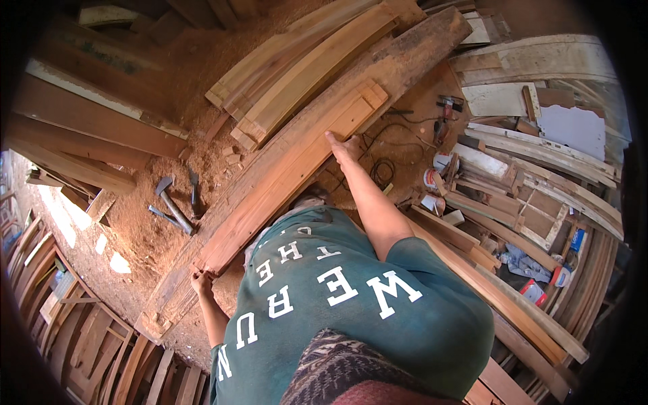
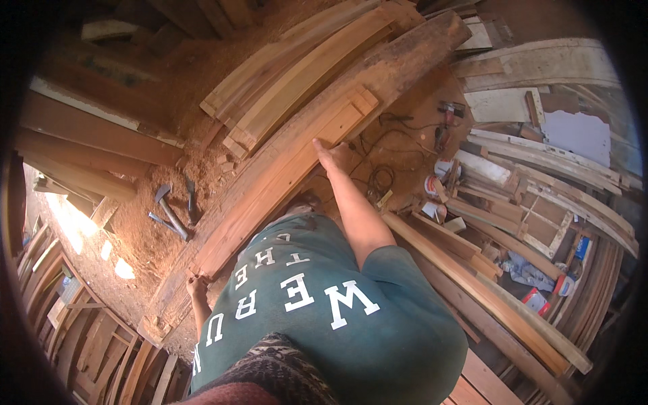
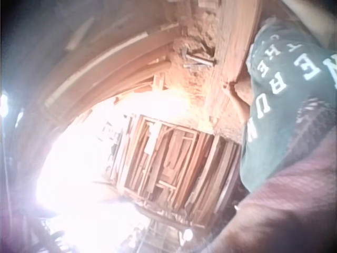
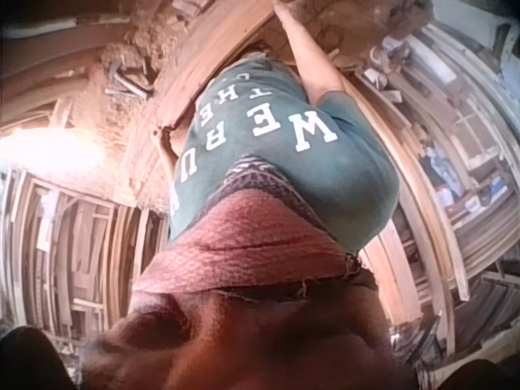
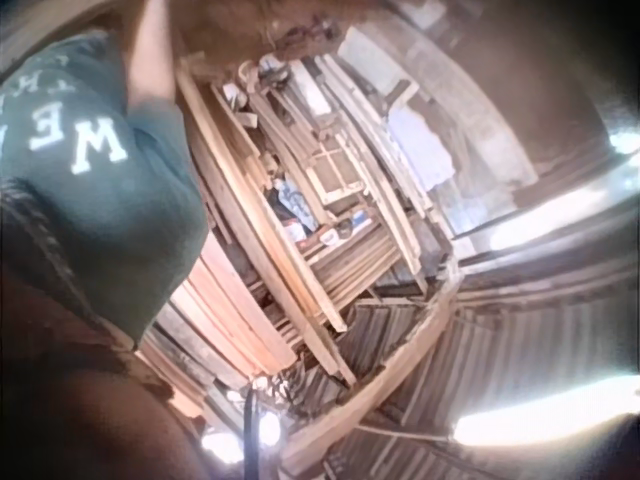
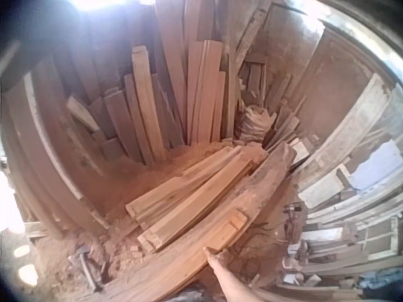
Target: The person selects a wooden plank from a stack and uses a chisel and a small axe to carve a rectangular notch into the wood. They repeatedly strike the chisel with the axe to remove wood chips and shape the notch.
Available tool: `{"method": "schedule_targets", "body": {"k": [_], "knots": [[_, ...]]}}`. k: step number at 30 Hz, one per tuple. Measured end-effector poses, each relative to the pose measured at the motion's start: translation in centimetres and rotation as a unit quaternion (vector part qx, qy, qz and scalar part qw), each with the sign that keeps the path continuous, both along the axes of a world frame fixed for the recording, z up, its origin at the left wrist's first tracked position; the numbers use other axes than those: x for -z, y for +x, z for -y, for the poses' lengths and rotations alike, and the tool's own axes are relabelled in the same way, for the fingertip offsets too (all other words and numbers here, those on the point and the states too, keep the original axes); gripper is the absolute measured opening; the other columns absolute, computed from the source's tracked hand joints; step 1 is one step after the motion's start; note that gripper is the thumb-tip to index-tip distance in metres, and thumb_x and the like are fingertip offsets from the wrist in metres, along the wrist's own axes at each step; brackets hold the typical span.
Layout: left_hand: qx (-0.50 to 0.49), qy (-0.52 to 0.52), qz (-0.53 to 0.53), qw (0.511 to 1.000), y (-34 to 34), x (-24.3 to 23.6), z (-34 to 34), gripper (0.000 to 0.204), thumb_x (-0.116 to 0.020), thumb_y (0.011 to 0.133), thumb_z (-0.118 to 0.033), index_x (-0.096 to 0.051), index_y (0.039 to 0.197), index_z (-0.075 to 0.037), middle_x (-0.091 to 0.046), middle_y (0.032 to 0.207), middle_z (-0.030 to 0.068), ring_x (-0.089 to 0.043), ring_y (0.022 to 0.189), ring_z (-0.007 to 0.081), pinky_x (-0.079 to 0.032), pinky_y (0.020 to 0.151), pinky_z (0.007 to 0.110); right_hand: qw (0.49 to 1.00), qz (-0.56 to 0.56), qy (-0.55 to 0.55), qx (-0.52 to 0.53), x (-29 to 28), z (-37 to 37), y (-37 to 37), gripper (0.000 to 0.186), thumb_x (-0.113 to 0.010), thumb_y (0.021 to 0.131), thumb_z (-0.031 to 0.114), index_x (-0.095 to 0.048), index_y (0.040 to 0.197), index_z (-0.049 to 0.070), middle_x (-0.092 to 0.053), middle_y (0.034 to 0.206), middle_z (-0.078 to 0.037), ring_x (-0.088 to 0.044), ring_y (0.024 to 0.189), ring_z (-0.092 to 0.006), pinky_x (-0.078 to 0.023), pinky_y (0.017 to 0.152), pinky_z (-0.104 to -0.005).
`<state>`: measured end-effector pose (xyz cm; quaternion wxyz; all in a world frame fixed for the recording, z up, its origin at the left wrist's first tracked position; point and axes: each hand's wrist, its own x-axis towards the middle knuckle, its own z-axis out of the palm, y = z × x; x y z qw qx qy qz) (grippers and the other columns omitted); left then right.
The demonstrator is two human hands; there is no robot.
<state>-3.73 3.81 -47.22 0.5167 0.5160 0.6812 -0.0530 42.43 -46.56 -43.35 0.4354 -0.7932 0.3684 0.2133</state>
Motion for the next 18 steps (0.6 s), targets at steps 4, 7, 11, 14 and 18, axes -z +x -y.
{"method": "schedule_targets", "body": {"k": [4, 7, 11, 14, 18], "knots": [[0.004, -0.021, 0.019, 1.000, -1.3, 0.9, -0.8, 0.027, -0.063, 0.083, 0.010, -0.058, 0.105, -0.003, -0.068, 0.077, 0.0094, -0.067, 0.059, 0.0203, -0.050, 0.047, 0.033, 0.999, -0.013, 0.039, 0.007, -0.6, -1.6, 0.3, 0.110, -0.088, 0.080, 0.054, -0.029, 0.152, -0.007, -0.053, 0.146, -0.024, -0.061, 0.123, -0.0300, -0.059, 0.083, -0.0354], [-0.011, 0.033, -0.053, 0.998, -1.1, 2.1, -0.9, 0.042, -0.069, 0.086, 0.001, -0.058, 0.126, -0.005, -0.070, 0.086, 0.0061, -0.063, 0.059, 0.0152, -0.045, 0.046, 0.030, 0.995, -0.072, 0.065, 0.011, -0.1, -1.0, 1.0, 0.107, -0.086, 0.081, 0.055, -0.032, 0.154, -0.002, -0.053, 0.149, -0.020, -0.057, 0.130, -0.0310, -0.056, 0.093, -0.0448], [-0.010, 0.050, -0.048, 0.998, -2.5, 3.2, -0.5, 0.048, -0.071, 0.091, 0.000, -0.053, 0.135, -0.002, -0.070, 0.097, 0.0076, -0.065, 0.065, 0.0167, -0.054, 0.053, 0.033, 0.988, -0.119, 0.091, 0.027, -3.1, -1.9, 2.1, 0.097, -0.084, 0.083, 0.054, -0.039, 0.153, 0.003, -0.053, 0.150, -0.018, -0.052, 0.136, -0.0327, -0.052, 0.101, -0.0534], [-0.009, 0.066, 0.013, 0.998, -3.3, 4.7, -1.7, 0.037, -0.068, 0.094, 0.000, -0.055, 0.129, 0.000, -0.070, 0.097, 0.0094, -0.066, 0.066, 0.0184, -0.057, 0.056, 0.035, 0.984, -0.116, 0.130, 0.026, -0.6, -0.6, 2.4, 0.089, -0.083, 0.084, 0.050, -0.045, 0.150, 0.005, -0.053, 0.150, -0.017, -0.053, 0.136, -0.0329, -0.053, 0.100, -0.0554], [-0.033, 0.075, 0.009, 0.997, -1.7, 3.6, 0.3, 0.011, -0.063, 0.093, 0.001, -0.064, 0.103, -0.004, -0.066, 0.076, 0.0053, -0.063, 0.057, 0.0169, -0.043, 0.043, 0.032, 0.985, -0.087, 0.142, 0.032, -0.1, -0.7, 3.1, 0.084, -0.083, 0.084, 0.046, -0.047, 0.150, 0.008, -0.054, 0.149, -0.016, -0.053, 0.135, -0.0328, -0.052, 0.101, -0.0575]]}}
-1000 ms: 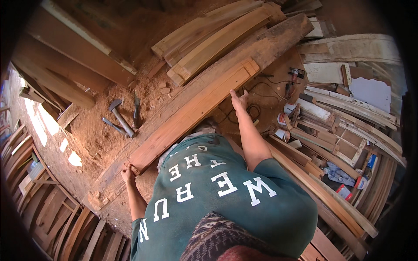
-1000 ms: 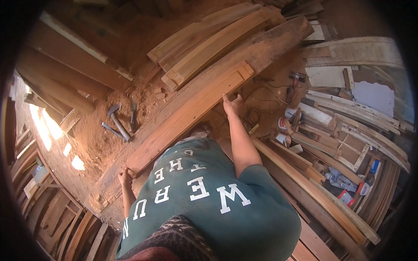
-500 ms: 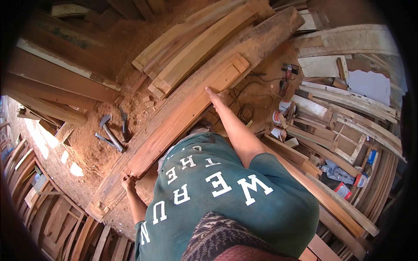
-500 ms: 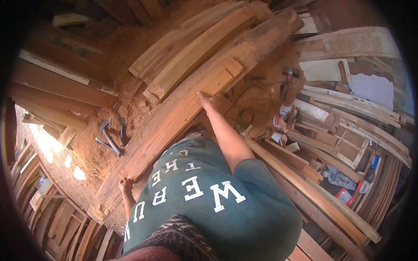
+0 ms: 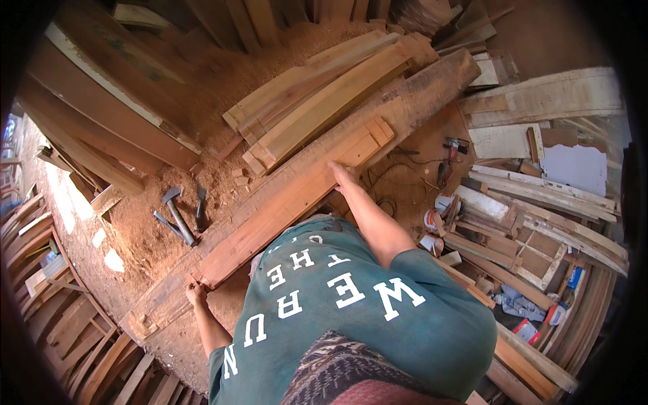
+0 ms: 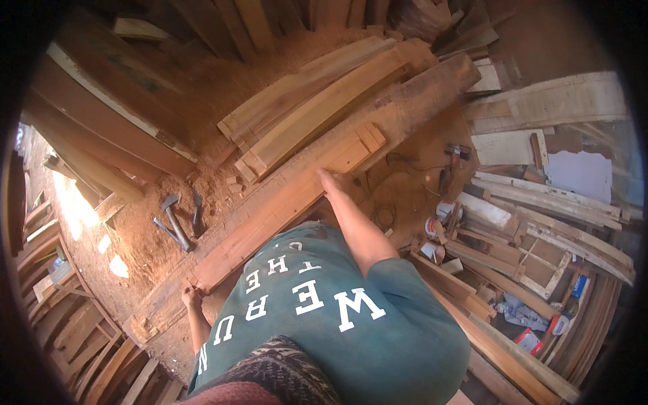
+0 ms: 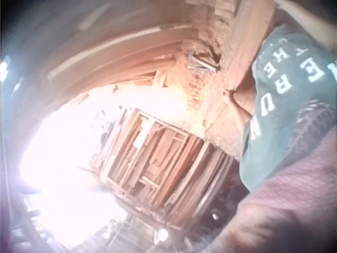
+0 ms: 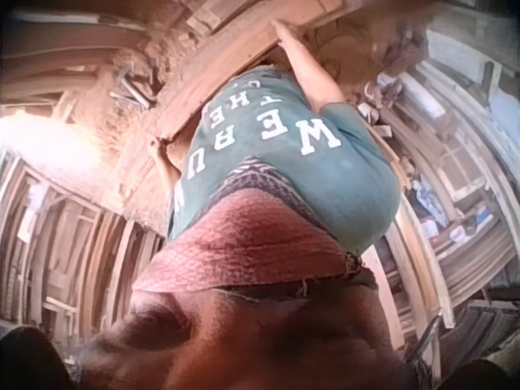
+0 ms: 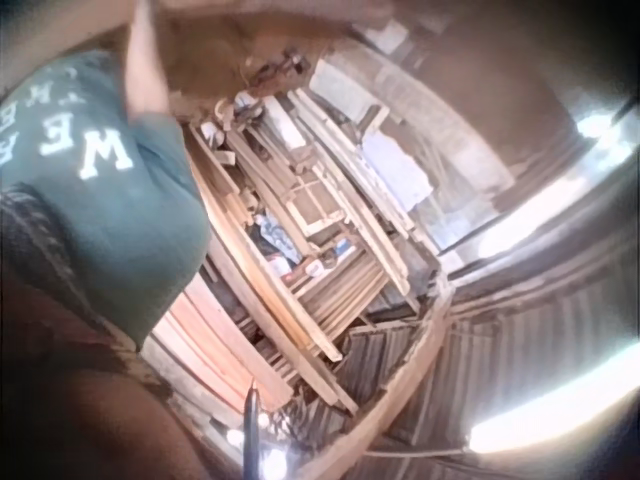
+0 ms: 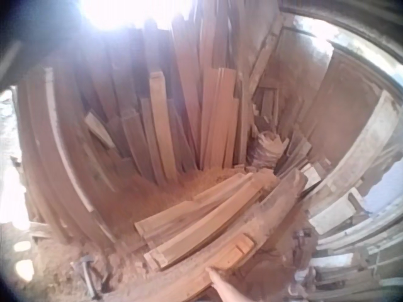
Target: The person selects a wooden plank from a stack and uses a chisel and a small axe to carve a rectangular notch into the wood. They repeatedly strike the chisel with the axe to remove wood chips and shape the notch.
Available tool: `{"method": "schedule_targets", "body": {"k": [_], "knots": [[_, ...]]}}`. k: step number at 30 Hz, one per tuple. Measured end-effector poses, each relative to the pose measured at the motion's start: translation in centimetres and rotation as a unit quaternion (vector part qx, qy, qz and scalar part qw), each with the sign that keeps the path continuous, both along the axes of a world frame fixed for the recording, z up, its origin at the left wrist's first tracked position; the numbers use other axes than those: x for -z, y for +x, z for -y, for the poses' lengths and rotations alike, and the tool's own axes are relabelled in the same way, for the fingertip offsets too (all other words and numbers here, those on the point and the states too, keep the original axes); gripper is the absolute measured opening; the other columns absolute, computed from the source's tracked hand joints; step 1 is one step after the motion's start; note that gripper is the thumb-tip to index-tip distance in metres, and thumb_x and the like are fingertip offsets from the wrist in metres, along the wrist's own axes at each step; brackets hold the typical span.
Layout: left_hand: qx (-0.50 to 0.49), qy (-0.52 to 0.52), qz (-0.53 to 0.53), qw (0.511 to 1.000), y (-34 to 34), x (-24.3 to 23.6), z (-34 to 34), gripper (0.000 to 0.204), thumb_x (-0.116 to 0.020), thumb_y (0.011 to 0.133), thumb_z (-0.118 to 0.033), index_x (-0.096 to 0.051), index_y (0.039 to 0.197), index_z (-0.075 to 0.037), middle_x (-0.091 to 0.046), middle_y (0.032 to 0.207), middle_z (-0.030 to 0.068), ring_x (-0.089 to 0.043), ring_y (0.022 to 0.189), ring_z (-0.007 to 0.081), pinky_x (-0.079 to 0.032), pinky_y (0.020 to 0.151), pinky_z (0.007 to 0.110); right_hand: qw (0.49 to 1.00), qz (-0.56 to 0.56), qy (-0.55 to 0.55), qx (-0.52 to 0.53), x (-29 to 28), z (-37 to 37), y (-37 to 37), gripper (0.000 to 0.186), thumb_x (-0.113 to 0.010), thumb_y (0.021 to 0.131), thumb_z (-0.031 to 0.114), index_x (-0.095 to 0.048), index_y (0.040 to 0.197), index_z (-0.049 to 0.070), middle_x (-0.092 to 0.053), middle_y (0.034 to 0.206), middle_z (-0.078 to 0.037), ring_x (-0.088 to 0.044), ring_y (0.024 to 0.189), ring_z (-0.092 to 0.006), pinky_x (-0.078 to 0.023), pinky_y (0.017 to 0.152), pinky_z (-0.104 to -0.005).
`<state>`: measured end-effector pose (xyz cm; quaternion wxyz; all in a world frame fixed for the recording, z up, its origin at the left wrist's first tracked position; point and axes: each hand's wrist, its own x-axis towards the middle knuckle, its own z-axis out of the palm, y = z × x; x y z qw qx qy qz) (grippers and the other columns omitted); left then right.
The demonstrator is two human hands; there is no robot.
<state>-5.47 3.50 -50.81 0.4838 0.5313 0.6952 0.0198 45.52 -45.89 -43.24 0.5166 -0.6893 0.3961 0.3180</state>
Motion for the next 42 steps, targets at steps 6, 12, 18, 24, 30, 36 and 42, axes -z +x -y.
{"method": "schedule_targets", "body": {"k": [6, 12, 18, 24, 30, 36, 42], "knots": [[0.075, 0.041, -0.015, 0.996, 2.7, 0.2, 4.1, 0.013, -0.068, 0.096, -0.011, -0.069, 0.101, 0.002, -0.069, 0.076, 0.0084, -0.066, 0.057, 0.0191, -0.050, 0.047, 0.033, 0.996, 0.079, -0.037, -0.004, -1.9, 1.7, 5.9, 0.088, -0.082, 0.084, 0.047, -0.040, 0.154, 0.013, -0.051, 0.151, -0.015, -0.053, 0.134, -0.0319, -0.052, 0.101, -0.0549], [0.235, 0.058, -0.048, 0.969, 21.4, -8.8, 9.4, 0.026, -0.076, 0.086, -0.007, -0.073, 0.110, 0.001, -0.076, 0.087, 0.0060, -0.068, 0.073, 0.0127, -0.053, 0.061, 0.028, 0.973, 0.210, -0.064, 0.065, -4.4, 8.3, 19.8, 0.069, -0.084, 0.086, 0.039, -0.050, 0.139, 0.008, -0.063, 0.127, -0.015, -0.066, 0.108, -0.0261, -0.058, 0.078, -0.0440], [0.233, -0.054, 0.248, 0.939, 36.4, -12.4, 13.7, 0.051, -0.070, 0.097, -0.010, -0.057, 0.145, 0.002, -0.068, 0.137, 0.0160, -0.067, 0.111, 0.0182, -0.054, 0.089, 0.029, 0.938, 0.339, 0.010, 0.068, -13.9, 7.1, 24.4, 0.027, -0.076, 0.097, 0.027, -0.059, 0.101, 0.006, -0.066, 0.092, -0.006, -0.067, 0.073, -0.0129, -0.051, 0.055, -0.0265], [0.441, -0.001, 0.193, 0.877, 41.7, -8.7, 18.1, 0.059, -0.073, 0.093, -0.020, -0.056, 0.147, -0.002, -0.064, 0.142, 0.0213, -0.065, 0.125, 0.0340, -0.051, 0.105, 0.041, 0.967, 0.252, 0.016, -0.034, -8.7, 5.5, 16.6, 0.026, -0.068, 0.099, 0.012, -0.054, 0.120, 0.007, -0.067, 0.095, -0.006, -0.066, 0.074, -0.0134, -0.052, 0.057, -0.0256], [0.431, -0.007, 0.124, 0.894, 36.4, -7.4, 17.8, 0.058, -0.074, 0.090, -0.022, -0.060, 0.142, 0.000, -0.067, 0.137, 0.0225, -0.068, 0.119, 0.0365, -0.053, 0.102, 0.042, 0.976, 0.189, 0.076, -0.080, 0.5, 5.9, 7.3, 0.030, -0.070, 0.097, 0.014, -0.055, 0.121, 0.005, -0.064, 0.095, -0.006, -0.063, 0.070, -0.0120, -0.048, 0.054, -0.0264], [0.362, -0.026, 0.090, 0.928, 32.0, -7.5, 14.7, 0.059, -0.073, 0.092, -0.024, -0.059, 0.143, 0.002, -0.068, 0.135, 0.0241, -0.067, 0.122, 0.0335, -0.052, 0.105, 0.038, 0.795, 0.348, -0.189, -0.459, 2.2, 0.6, 6.1, 0.045, -0.071, 0.092, 0.015, -0.055, 0.133, 0.004, -0.068, 0.110, -0.015, -0.069, 0.084, -0.0261, -0.057, 0.075, -0.0394], [0.206, -0.113, 0.204, 0.950, 36.5, -5.4, 15.1, 0.079, -0.074, 0.096, -0.040, -0.045, 0.152, 0.007, -0.056, 0.149, 0.0272, -0.057, 0.137, 0.0320, -0.047, 0.112, 0.038, 0.690, 0.374, -0.075, -0.616, -1.8, -10.6, 6.1, 0.044, -0.075, 0.089, 0.018, -0.060, 0.129, 0.006, -0.067, 0.114, -0.016, -0.070, 0.096, -0.0296, -0.056, 0.086, -0.0418]]}}
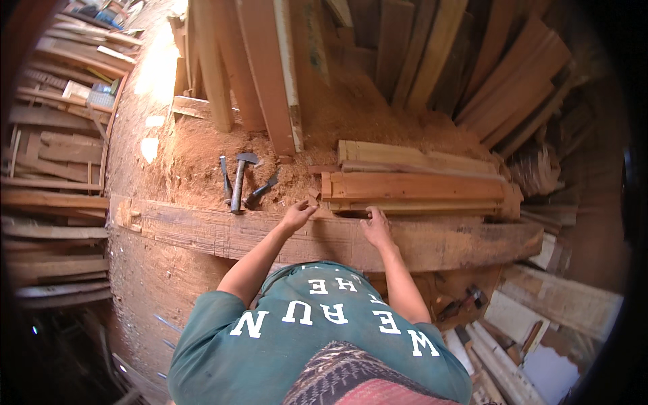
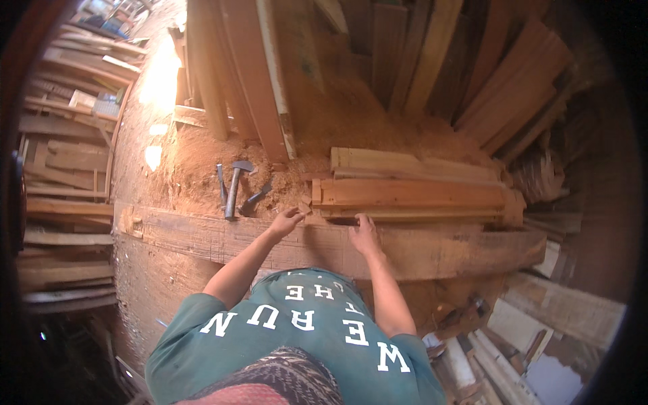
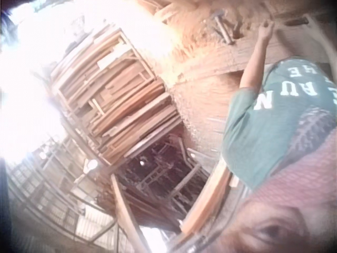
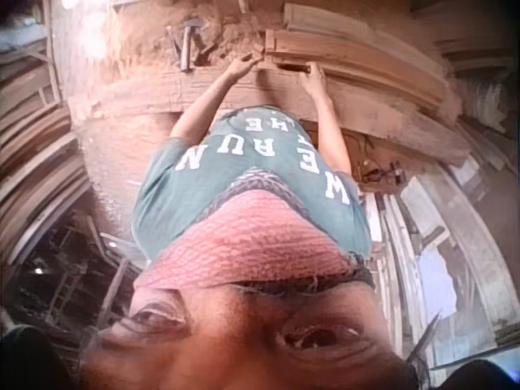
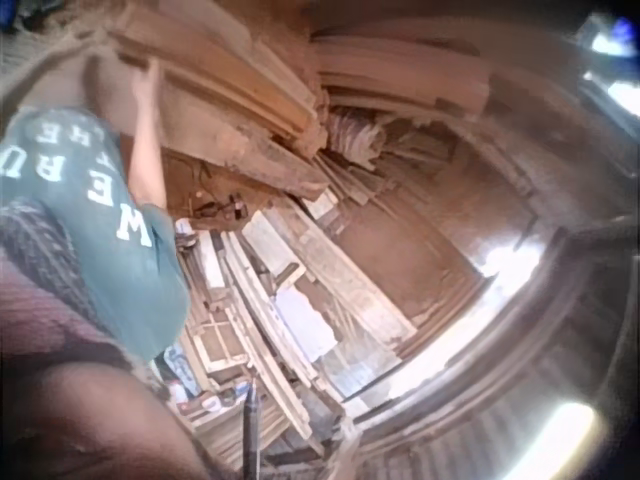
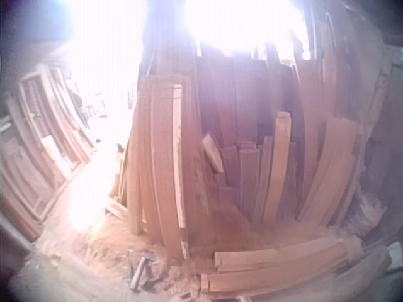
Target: The person selects a wooden plank from a stack and uses a chisel and a small axe to carve a rectangular notch into the wood. They repeatedly strike the chisel with the axe to remove wood chips and shape the notch.
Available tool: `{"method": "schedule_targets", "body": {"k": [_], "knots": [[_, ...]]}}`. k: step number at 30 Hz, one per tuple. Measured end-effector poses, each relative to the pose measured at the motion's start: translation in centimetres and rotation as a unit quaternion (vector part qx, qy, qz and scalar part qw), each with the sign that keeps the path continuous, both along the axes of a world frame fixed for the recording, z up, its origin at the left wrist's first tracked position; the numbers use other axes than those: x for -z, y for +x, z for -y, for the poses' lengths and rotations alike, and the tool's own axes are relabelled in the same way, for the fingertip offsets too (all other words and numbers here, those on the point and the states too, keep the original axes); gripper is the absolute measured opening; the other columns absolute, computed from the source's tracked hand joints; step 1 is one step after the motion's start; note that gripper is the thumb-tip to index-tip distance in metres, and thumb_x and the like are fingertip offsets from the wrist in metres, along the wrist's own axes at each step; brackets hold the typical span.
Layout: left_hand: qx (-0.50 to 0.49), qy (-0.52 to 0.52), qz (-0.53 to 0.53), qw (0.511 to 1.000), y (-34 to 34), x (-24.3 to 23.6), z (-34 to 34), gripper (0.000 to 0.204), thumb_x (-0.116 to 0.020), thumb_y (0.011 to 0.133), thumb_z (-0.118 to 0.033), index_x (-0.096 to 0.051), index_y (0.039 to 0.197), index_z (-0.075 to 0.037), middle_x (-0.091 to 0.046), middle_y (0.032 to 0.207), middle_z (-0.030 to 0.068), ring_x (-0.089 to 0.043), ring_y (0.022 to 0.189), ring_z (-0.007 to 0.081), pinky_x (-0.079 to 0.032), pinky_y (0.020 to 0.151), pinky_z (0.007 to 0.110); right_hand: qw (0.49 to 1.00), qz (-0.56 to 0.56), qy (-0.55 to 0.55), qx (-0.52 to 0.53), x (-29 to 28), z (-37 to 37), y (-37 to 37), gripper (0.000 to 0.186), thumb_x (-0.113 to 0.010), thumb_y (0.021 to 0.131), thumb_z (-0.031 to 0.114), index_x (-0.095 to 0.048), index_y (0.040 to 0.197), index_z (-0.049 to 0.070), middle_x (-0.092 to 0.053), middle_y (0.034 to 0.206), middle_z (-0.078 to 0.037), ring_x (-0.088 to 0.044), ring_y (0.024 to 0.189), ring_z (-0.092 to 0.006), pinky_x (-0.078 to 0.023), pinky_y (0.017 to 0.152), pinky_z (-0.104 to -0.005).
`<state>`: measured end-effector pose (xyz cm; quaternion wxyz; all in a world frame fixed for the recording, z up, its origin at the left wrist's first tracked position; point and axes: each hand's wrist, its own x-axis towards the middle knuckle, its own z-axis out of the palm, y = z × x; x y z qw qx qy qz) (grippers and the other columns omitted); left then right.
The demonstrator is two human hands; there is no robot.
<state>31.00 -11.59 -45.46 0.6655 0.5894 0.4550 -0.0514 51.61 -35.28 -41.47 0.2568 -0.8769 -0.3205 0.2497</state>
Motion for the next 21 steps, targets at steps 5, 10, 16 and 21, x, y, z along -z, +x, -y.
{"method": "schedule_targets", "body": {"k": [5, 10, 16, 21], "knots": [[-0.044, 0.035, -0.043, 0.997, 7.9, 0.4, 0.8, 0.110, -0.068, 0.089, -0.069, -0.032, 0.158, 0.009, -0.044, 0.158, 0.0302, -0.043, 0.148, 0.0390, -0.035, 0.122, 0.038, 0.994, -0.106, 0.038, -0.014, -0.6, -2.0, -0.1, 0.040, -0.077, 0.087, 0.019, -0.063, 0.121, 0.002, -0.071, 0.102, -0.017, -0.071, 0.089, -0.0286, -0.057, 0.080, -0.0431], [-0.148, 0.101, 0.064, 0.982, 9.1, 9.1, 1.5, 0.066, -0.063, 0.100, -0.045, -0.048, 0.144, 0.002, -0.061, 0.142, 0.0250, -0.058, 0.135, 0.0380, -0.046, 0.111, 0.045, 0.994, -0.090, -0.006, -0.068, 1.6, 2.6, 0.5, 0.039, -0.076, 0.087, 0.024, -0.064, 0.117, 0.003, -0.072, 0.099, -0.019, -0.071, 0.091, -0.0327, -0.057, 0.082, -0.0430], [-0.130, 0.038, -0.108, 0.985, 12.9, 4.0, 2.4, 0.062, -0.059, 0.101, -0.038, -0.042, 0.148, -0.001, -0.060, 0.139, 0.0316, -0.058, 0.130, 0.0473, -0.047, 0.109, 0.050, 0.982, -0.125, -0.111, 0.084, 2.0, 10.5, 2.6, 0.038, -0.077, 0.087, 0.025, -0.066, 0.115, 0.003, -0.074, 0.095, -0.015, -0.071, 0.089, -0.0275, -0.057, 0.082, -0.0388], [-0.102, 0.029, -0.171, 0.979, 15.0, 4.1, 2.0, 0.067, -0.060, 0.101, -0.041, -0.041, 0.149, 0.000, -0.061, 0.138, 0.0311, -0.058, 0.131, 0.0458, -0.047, 0.110, 0.051, 0.971, -0.172, -0.118, 0.120, -0.3, 7.9, 3.8, 0.036, -0.077, 0.086, 0.022, -0.067, 0.115, 0.003, -0.074, 0.094, -0.012, -0.070, 0.088, -0.0233, -0.056, 0.081, -0.0368]]}}
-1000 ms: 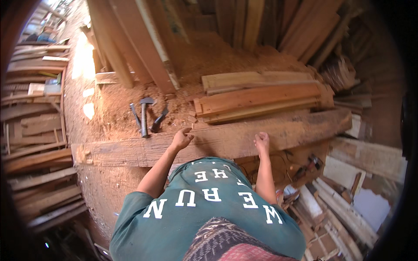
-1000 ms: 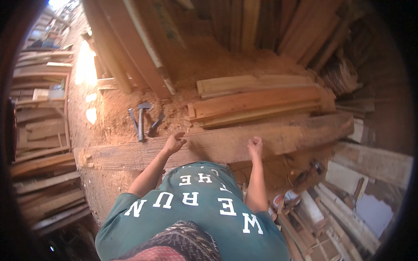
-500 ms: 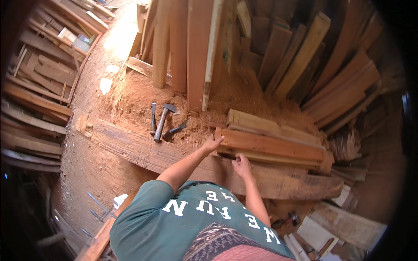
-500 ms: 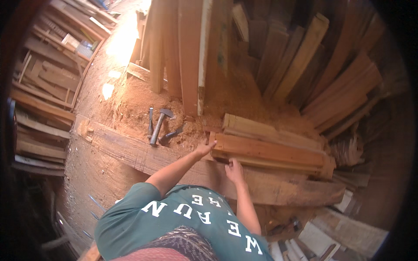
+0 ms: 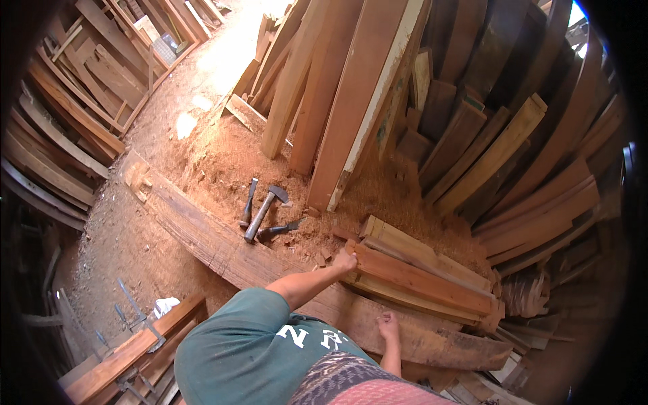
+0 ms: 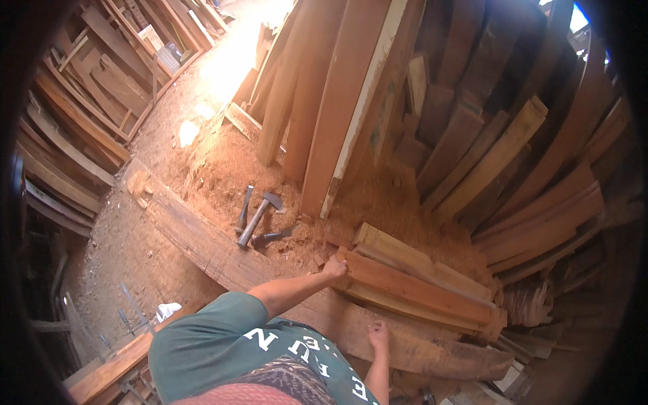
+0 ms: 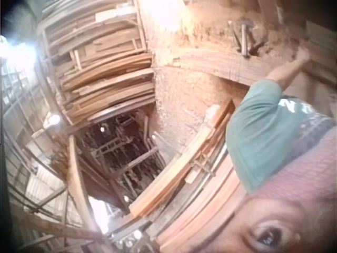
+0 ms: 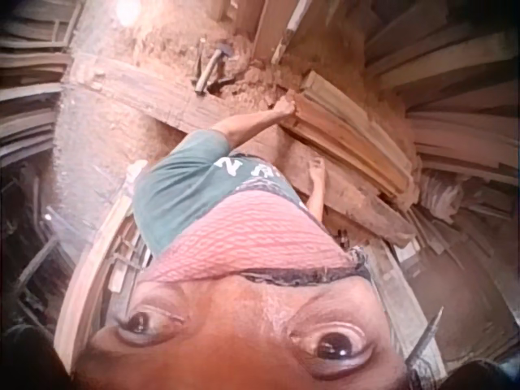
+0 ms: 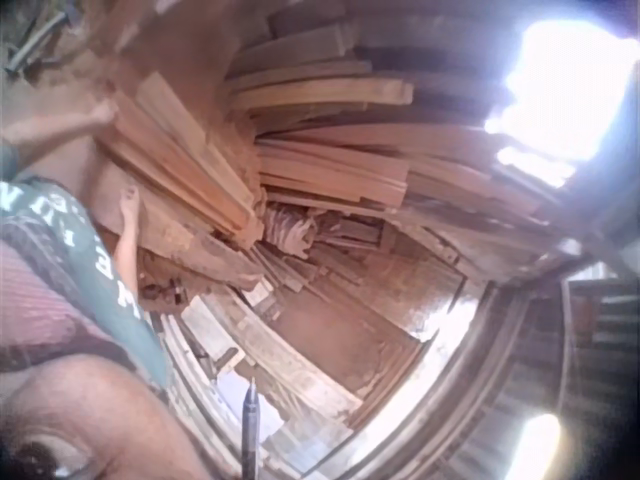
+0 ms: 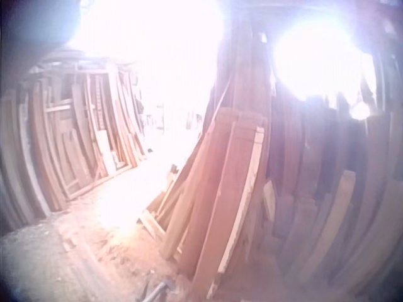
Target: The person selects a wooden plank from a stack and uses a chisel and a small axe to carve a rectangular notch into the wood. They repeatedly strike the chisel with the axe to remove wood chips and shape the notch.
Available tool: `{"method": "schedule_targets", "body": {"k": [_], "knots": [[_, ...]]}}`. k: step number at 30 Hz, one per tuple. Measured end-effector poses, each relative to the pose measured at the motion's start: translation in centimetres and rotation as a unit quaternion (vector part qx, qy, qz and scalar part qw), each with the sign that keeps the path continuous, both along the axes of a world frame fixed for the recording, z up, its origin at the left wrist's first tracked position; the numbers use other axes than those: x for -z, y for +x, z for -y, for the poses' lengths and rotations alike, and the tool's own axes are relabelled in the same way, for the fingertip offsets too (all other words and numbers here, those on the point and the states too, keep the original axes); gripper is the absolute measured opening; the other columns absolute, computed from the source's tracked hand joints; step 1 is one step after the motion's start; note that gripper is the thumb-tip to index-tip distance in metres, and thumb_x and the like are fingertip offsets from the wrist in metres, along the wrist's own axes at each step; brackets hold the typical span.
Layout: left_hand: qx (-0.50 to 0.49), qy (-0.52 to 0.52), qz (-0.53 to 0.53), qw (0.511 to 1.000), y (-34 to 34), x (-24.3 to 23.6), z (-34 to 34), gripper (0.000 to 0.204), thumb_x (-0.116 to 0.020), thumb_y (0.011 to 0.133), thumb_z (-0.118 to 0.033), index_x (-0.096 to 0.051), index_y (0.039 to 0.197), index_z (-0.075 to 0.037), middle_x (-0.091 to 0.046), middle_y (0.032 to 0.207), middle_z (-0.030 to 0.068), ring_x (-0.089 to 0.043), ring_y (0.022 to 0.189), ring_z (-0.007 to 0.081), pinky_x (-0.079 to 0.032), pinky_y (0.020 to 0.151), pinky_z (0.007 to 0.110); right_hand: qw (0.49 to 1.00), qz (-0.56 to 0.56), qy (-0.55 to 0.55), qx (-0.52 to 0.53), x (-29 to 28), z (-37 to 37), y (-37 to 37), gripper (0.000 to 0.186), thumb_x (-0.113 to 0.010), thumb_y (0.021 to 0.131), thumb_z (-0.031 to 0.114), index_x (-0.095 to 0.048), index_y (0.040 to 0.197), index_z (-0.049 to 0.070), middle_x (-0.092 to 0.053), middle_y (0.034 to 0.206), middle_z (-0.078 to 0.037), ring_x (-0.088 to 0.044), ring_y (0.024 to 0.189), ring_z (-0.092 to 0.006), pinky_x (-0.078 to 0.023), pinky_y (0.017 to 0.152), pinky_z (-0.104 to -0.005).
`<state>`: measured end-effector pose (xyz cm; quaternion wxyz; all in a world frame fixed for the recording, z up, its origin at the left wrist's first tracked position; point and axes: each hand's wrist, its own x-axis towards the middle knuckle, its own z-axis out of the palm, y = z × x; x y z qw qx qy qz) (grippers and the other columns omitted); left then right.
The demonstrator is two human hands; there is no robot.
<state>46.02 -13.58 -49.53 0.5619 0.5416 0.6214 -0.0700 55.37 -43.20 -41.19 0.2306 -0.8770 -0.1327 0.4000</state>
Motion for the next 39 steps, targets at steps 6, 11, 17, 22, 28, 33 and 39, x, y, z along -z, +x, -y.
{"method": "schedule_targets", "body": {"k": [6, 11, 17, 22, 28, 33, 39], "knots": [[0.143, 0.047, 0.030, 0.988, 4.4, -1.6, 0.2, 0.074, -0.064, 0.097, -0.044, -0.040, 0.153, -0.002, -0.056, 0.145, 0.0311, -0.056, 0.134, 0.0443, -0.045, 0.113, 0.049, 0.997, 0.062, 0.036, -0.028, 0.5, -1.8, 2.3, 0.038, -0.077, 0.087, 0.021, -0.067, 0.116, 0.001, -0.073, 0.095, -0.013, -0.070, 0.088, -0.0234, -0.056, 0.083, -0.0366], [0.235, 0.071, 0.070, 0.967, 3.8, -2.1, 0.5, 0.078, -0.067, 0.095, -0.042, -0.038, 0.155, -0.002, -0.055, 0.146, 0.0306, -0.055, 0.135, 0.0430, -0.044, 0.113, 0.049, 0.997, 0.072, 0.022, 0.019, -0.2, 0.4, 1.6, 0.038, -0.078, 0.087, 0.023, -0.067, 0.117, 0.002, -0.074, 0.098, -0.013, -0.070, 0.092, -0.0245, -0.056, 0.086, -0.0368], [0.181, 0.147, 0.063, 0.970, -6.7, 2.0, -0.9, 0.078, -0.068, 0.094, -0.046, -0.044, 0.156, -0.004, -0.065, 0.135, 0.0274, -0.063, 0.127, 0.0411, -0.048, 0.110, 0.047, 1.000, 0.012, 0.013, -0.006, 1.2, 0.8, -2.3, 0.036, -0.079, 0.087, 0.024, -0.068, 0.114, 0.002, -0.073, 0.099, -0.016, -0.070, 0.092, -0.0259, -0.057, 0.084, -0.0378], [0.125, 0.086, 0.025, 0.988, -16.7, -1.5, -4.6, 0.071, -0.071, 0.092, -0.047, -0.057, 0.146, -0.003, -0.065, 0.136, 0.0264, -0.062, 0.129, 0.0389, -0.048, 0.110, 0.045, 0.995, 0.028, 0.086, -0.029, 5.9, -0.6, -3.1, 0.035, -0.079, 0.086, 0.022, -0.068, 0.112, 0.001, -0.073, 0.097, -0.015, -0.069, 0.091, -0.0253, -0.057, 0.083, -0.0383], [-0.062, 0.178, 0.124, 0.974, -27.9, -1.8, -11.1, 0.057, -0.074, 0.094, -0.037, -0.063, 0.136, 0.001, -0.071, 0.128, 0.0221, -0.067, 0.121, 0.0309, -0.050, 0.106, 0.038, 0.991, 0.032, 0.091, -0.095, 3.0, -7.0, -4.5, 0.035, -0.078, 0.084, 0.020, -0.068, 0.112, 0.001, -0.072, 0.096, -0.014, -0.069, 0.089, -0.0240, -0.056, 0.082, -0.0379], [-0.101, 0.232, 0.161, 0.954, -28.5, -8.2, -18.8, 0.053, -0.072, 0.097, -0.029, -0.060, 0.136, 0.005, -0.071, 0.127, 0.0212, -0.068, 0.117, 0.0269, -0.051, 0.103, 0.036, 0.993, 0.051, 0.088, -0.064, 0.6, -8.3, -6.6, 0.037, -0.079, 0.084, 0.021, -0.068, 0.111, -0.001, -0.072, 0.095, -0.015, -0.069, 0.089, -0.0262, -0.057, 0.084, -0.0388], [-0.085, 0.328, 0.183, 0.923, -28.6, -10.8, -31.4, 0.053, -0.072, 0.097, -0.028, -0.059, 0.137, 0.004, -0.066, 0.135, 0.0247, -0.064, 0.126, 0.0321, -0.049, 0.108, 0.040, 0.998, 0.047, 0.024, -0.025, 1.1, -8.0, -12.3, 0.037, -0.079, 0.086, 0.022, -0.068, 0.113, 0.000, -0.073, 0.100, -0.016, -0.070, 0.094, -0.0257, -0.057, 0.086, -0.0385]]}}
